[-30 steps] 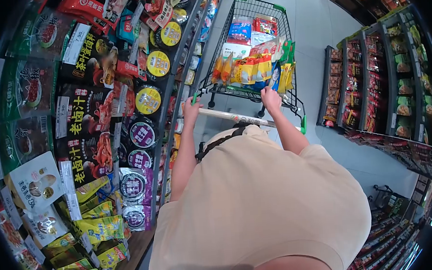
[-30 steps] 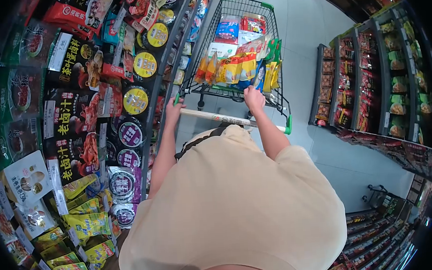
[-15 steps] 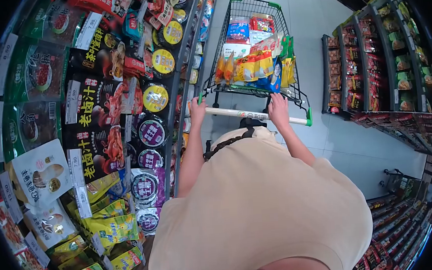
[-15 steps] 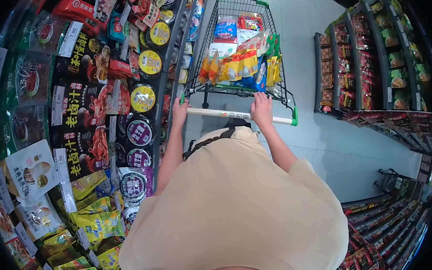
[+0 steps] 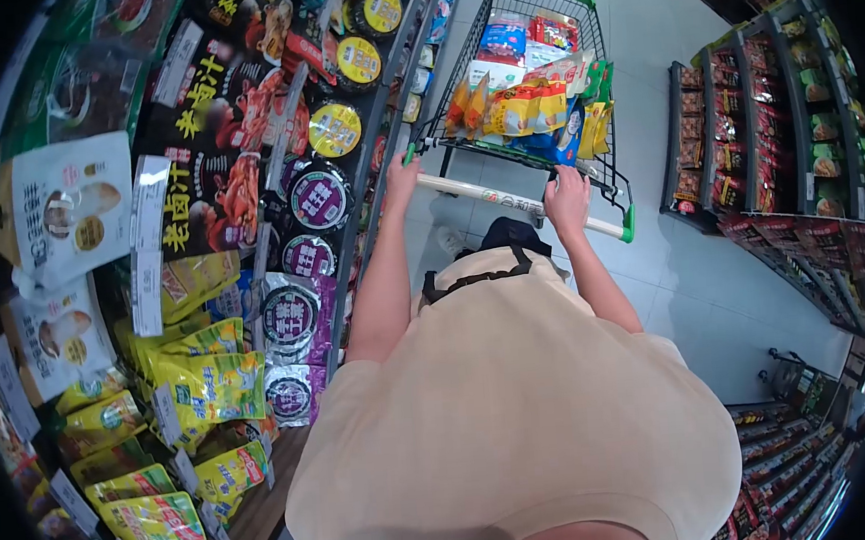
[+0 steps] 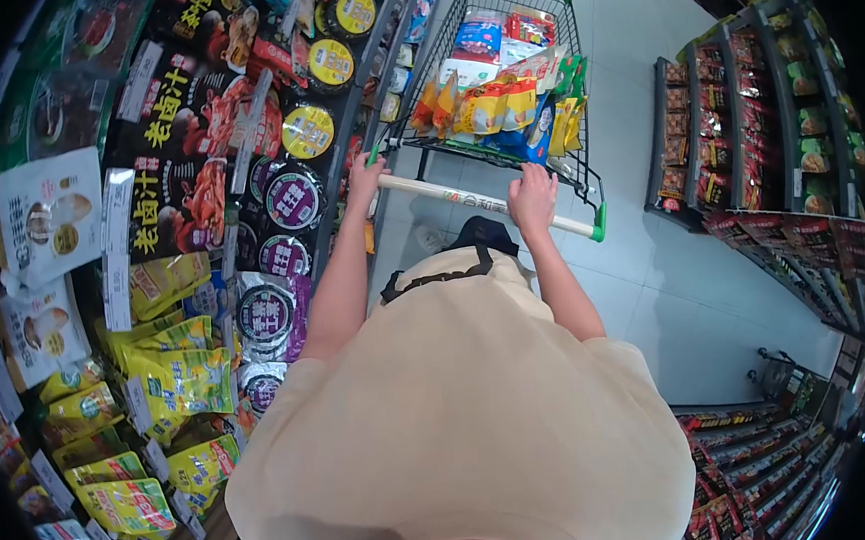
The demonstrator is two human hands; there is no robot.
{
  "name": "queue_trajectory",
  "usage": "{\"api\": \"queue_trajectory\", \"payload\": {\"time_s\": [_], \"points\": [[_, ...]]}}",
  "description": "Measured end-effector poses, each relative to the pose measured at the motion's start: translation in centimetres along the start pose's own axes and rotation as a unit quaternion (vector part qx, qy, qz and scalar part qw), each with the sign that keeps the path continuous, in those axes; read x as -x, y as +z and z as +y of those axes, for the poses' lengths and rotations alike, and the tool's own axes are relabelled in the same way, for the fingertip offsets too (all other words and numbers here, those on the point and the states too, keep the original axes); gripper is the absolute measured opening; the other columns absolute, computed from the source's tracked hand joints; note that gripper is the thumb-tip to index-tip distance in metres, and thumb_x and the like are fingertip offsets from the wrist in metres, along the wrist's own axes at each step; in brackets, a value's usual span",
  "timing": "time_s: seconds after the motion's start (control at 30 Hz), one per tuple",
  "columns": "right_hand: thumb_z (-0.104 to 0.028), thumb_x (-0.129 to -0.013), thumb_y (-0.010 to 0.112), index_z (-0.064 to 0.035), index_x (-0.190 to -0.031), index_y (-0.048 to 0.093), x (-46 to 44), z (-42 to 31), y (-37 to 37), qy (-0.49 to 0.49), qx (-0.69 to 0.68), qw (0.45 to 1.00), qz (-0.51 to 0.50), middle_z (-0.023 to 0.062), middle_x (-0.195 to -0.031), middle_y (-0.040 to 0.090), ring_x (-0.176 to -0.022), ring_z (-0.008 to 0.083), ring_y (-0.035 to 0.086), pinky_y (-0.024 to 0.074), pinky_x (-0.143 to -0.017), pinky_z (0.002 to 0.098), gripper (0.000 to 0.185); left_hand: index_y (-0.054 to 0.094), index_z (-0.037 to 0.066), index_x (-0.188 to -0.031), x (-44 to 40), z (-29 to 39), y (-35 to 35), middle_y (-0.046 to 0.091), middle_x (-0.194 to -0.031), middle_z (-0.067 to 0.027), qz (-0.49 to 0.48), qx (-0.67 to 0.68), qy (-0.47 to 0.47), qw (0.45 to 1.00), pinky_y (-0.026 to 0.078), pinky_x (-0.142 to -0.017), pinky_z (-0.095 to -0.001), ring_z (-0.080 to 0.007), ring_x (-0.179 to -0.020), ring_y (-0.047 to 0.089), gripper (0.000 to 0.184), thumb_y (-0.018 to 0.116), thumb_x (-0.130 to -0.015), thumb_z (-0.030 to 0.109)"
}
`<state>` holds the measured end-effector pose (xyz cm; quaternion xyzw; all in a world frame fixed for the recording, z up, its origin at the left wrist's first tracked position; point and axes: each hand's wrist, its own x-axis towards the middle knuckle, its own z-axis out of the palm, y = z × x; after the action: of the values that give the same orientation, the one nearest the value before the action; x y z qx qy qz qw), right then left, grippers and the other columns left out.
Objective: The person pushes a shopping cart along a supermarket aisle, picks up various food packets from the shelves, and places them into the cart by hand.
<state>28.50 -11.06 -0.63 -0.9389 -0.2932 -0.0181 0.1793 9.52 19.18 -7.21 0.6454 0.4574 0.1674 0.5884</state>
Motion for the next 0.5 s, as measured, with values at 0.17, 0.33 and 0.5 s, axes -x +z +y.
{"api": "queue_trajectory", "payload": {"time_s": [0.17,0.33,0.5], "points": [[-0.018,-0.089,0.055,-0.0048,-0.123,0.063,1.5,0.4,0.0,-0.02,-0.015,0.999,-0.023,0.0121,-0.129,0.063,-0.129,0.0278,0.052,0.0298,-0.116,0.0499,0.038,0.06,-0.002,-0.117,1.2,-1.3,-0.7,0.069,-0.098,-0.0148,0.0,0.052,0.005,0.999,0.054,-0.073,-0.0354,-0.024,-0.079,0.074,0.031,0.063,-0.091,0.015],[-0.021,-0.09,0.055,-0.0084,-0.132,0.057,3.0,5.2,-0.3,-0.104,-0.032,0.993,-0.047,0.0116,-0.136,0.059,-0.133,0.0282,0.049,0.0308,-0.115,0.0543,0.044,0.061,0.0,-0.116,2.2,-2.9,-1.5,0.069,-0.099,-0.0119,0.03,-0.085,0.033,0.995,0.056,-0.07,-0.032,-0.0198,-0.077,0.07,0.035,0.069,-0.089,0.021],[-0.023,-0.09,0.051,-0.0126,-0.14,0.048,5.5,9.0,-3.2,0.029,0.036,0.993,-0.109,0.0081,-0.144,0.051,-0.138,0.0248,0.043,0.0309,-0.112,0.0626,0.051,0.063,0.006,-0.11,6.7,0.4,-2.5,0.068,-0.092,-0.0104,-0.006,-0.077,-0.046,0.996,0.054,-0.058,-0.0348,-0.0208,-0.077,0.068,0.027,0.069,-0.088,0.022]]}}
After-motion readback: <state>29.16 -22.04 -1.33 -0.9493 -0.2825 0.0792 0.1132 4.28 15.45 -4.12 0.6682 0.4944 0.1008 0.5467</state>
